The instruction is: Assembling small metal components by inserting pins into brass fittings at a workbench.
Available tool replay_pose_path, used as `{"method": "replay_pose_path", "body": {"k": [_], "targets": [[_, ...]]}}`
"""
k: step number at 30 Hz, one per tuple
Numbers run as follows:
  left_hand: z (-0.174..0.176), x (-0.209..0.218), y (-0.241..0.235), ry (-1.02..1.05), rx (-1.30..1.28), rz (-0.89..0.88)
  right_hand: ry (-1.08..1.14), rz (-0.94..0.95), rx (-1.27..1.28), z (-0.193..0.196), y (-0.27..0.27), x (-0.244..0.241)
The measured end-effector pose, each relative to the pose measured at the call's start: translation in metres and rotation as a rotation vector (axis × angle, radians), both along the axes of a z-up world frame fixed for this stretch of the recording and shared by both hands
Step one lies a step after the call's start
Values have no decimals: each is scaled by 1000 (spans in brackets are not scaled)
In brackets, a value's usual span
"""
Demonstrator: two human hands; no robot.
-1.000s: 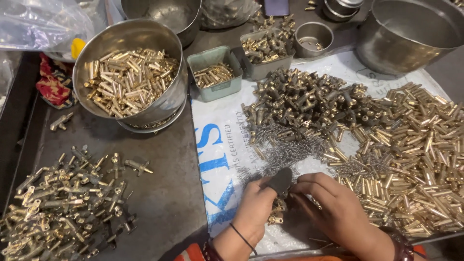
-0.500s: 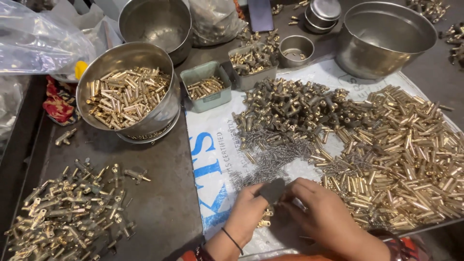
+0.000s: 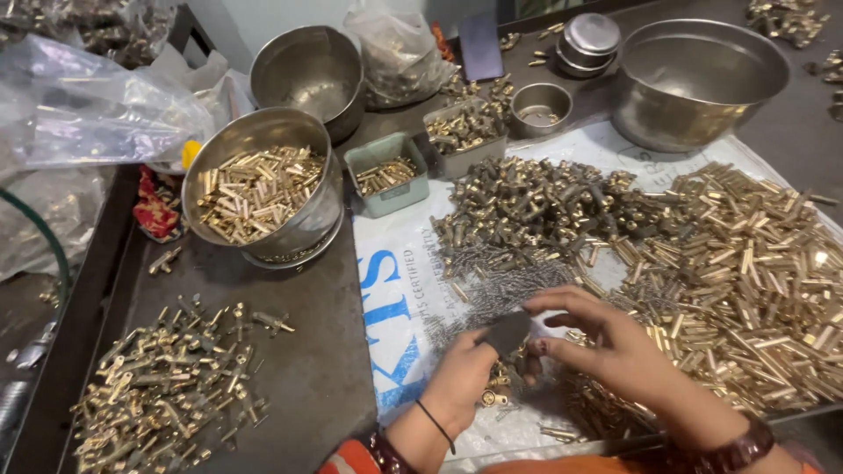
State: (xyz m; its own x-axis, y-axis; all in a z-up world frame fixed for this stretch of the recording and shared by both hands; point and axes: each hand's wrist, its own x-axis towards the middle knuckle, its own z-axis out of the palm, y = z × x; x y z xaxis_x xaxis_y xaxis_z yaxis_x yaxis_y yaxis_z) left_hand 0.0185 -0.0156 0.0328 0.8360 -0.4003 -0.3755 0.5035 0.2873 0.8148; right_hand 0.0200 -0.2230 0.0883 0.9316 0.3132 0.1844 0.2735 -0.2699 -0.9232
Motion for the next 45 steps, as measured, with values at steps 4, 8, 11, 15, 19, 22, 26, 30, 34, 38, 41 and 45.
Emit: {"method": "replay_pose_path", "body": {"k": [4, 8, 11, 15, 19, 22, 26, 30, 34, 38, 41, 45], "targets": [[-1, 9, -13, -119, -71, -245, 415, 175, 166, 10, -18, 12], [29, 15, -20, -30, 56, -381, 555, 271, 296, 3, -27, 25], [26, 17, -20, -95, 2, -428, 552, 312, 384, -17, -30, 30], [30, 19, -20, -45, -135, -443, 572, 347, 434, -17, -28, 32], [12, 27, -19, -38, -132, -423, 543, 239, 286, -17, -22, 31], [-9, 34, -19, 8, -88, -353, 244, 128, 90, -21, -18, 31], [-14, 41, -25, 24, -39, -218, -164, -19, -11, -25, -44, 44], [40, 35, -30, -121, 168, -170, 98, -182, -212, -37, -72, 45], [27, 39, -29, -752, 508, -168, 3, -40, -717, -40, -54, 21], [1, 53, -26, 104, 66, 82, -176, 26, -863, -30, -49, 30], [8, 42, -17, 57, -111, 48, -268, 96, -908, -35, -49, 24], [-2, 28, -21, 174, -212, 25, -374, 128, -1021, -50, -54, 31]]}}
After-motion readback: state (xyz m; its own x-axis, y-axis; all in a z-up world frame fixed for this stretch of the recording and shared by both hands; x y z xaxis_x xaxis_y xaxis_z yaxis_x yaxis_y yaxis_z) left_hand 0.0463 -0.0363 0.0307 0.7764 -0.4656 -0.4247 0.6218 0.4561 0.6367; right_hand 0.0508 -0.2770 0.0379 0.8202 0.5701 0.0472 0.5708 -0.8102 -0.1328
